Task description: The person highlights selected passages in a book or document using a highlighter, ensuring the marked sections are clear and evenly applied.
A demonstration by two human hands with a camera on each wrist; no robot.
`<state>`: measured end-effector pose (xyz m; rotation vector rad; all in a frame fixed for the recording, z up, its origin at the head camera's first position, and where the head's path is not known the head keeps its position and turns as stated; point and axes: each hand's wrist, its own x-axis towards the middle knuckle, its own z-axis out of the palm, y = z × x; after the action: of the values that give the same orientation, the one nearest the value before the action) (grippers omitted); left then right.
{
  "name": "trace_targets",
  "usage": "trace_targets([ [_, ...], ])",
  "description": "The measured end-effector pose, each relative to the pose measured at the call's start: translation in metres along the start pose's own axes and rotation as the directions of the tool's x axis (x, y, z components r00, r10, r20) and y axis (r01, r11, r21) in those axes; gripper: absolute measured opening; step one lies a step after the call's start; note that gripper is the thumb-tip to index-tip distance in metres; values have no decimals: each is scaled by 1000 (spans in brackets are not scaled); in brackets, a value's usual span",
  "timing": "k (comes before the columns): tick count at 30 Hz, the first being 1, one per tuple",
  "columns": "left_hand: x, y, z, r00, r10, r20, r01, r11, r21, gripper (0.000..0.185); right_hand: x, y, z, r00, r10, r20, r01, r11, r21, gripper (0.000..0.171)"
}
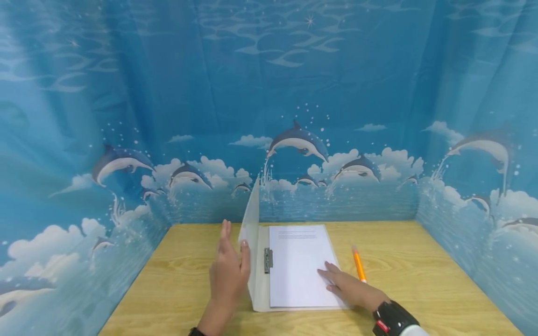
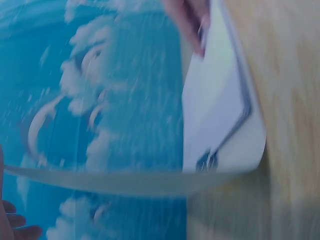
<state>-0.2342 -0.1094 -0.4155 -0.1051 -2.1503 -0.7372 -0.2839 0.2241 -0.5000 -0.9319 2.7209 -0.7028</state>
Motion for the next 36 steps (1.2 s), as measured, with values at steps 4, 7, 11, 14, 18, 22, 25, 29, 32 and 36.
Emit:
trace_targets([
  [4, 6, -25, -19, 988, -6, -157, 13, 999, 44, 72, 3, -1, -1, 1000, 11, 17, -12, 1000, 10, 49],
  [7, 5, -47, -31, 971, 18, -240, 6, 995, 99, 72, 4, -1, -2, 999, 23, 25, -23, 1000, 7, 49],
  [11, -2, -74, -41, 974, 59, -220, -7, 973, 231, 63, 4, -1, -3, 999, 39, 27, -39, 999, -6, 48],
  [14, -8, -89, -47, 997, 30, -77, -3, 946, 323, 53, 4, -1, -4, 999, 44, 24, -44, 999, -11, 49],
  [18, -13, -101, -52, 963, -133, 234, 16, 896, 444, 39, 5, -3, -5, 999, 37, 20, -36, 999, -15, 50],
  [22, -16, -110, -48, 807, -336, 485, 49, 857, 512, 34, 5, -4, -4, 999, 25, 20, -24, 1000, -13, 50],
  [25, -16, -116, -38, 695, -441, 568, 119, 850, 513, 40, 4, -4, -2, 1000, 24, 19, -24, 1000, -16, 50],
  [29, -15, -122, -22, 560, -569, 602, 243, 808, 537, 57, 3, -4, -2, 1000, 17, 11, -17, 1000, -21, 51],
  [32, -15, -127, -11, 494, -630, 600, 284, 769, 573, 77, 2, -5, -2, 1000, 13, 10, -13, 1000, -9, 50],
  [36, -16, -129, -1, 489, -630, 603, 271, 767, 582, 105, 2, -5, -4, 1000, 8, 6, -7, 1000, -11, 50],
])
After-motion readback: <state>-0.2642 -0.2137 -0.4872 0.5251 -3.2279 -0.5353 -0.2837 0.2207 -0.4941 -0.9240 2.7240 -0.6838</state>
